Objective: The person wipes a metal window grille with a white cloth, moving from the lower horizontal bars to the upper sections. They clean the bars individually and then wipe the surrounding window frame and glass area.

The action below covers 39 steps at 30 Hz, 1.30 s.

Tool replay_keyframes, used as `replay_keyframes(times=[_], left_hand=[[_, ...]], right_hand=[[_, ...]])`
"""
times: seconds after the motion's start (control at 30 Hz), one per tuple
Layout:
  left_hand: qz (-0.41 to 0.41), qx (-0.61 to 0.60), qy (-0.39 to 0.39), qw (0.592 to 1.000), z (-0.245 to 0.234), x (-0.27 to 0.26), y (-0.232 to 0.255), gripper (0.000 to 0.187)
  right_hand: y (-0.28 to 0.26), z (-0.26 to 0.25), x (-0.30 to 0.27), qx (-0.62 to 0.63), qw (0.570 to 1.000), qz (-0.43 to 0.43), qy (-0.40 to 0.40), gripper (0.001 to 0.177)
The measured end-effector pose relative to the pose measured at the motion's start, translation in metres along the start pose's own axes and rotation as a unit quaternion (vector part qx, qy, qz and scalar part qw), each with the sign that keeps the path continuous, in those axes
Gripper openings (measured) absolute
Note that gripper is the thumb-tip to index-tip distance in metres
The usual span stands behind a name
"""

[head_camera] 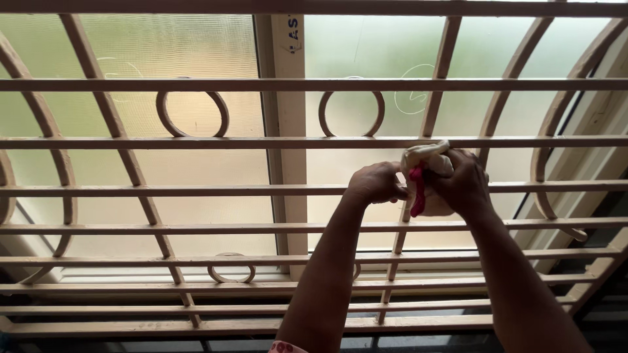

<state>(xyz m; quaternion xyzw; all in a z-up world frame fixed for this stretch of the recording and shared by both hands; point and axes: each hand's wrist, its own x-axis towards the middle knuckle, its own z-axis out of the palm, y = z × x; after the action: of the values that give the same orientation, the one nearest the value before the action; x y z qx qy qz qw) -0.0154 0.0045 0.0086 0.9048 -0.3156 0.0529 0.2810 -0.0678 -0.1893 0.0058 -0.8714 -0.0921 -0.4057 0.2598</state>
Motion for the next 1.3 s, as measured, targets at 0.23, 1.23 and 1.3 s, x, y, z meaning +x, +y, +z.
replay_keyframes(times=[0.23,1.23,1.3], left_hand=[[0.243,-0.3,0.045,0.921,0.001,0.012,-0.023,0.086],[0.007,-0.096,0.191,0.977,0.006,0.007,0.009,0.035],[-0.006,-0.066,0.172,0.983,0.005,0.006,0.011,0.032]], right_hand=[[-0.001,0.013,-0.014,-0.12,0.988,-0.074,0.057,0.06],[0.035,0.014,0.02,0.247,0.96,0.102,-0.08,0.061],[0.031,0.014,0.015,0.21,0.972,0.085,-0.058,0.062]])
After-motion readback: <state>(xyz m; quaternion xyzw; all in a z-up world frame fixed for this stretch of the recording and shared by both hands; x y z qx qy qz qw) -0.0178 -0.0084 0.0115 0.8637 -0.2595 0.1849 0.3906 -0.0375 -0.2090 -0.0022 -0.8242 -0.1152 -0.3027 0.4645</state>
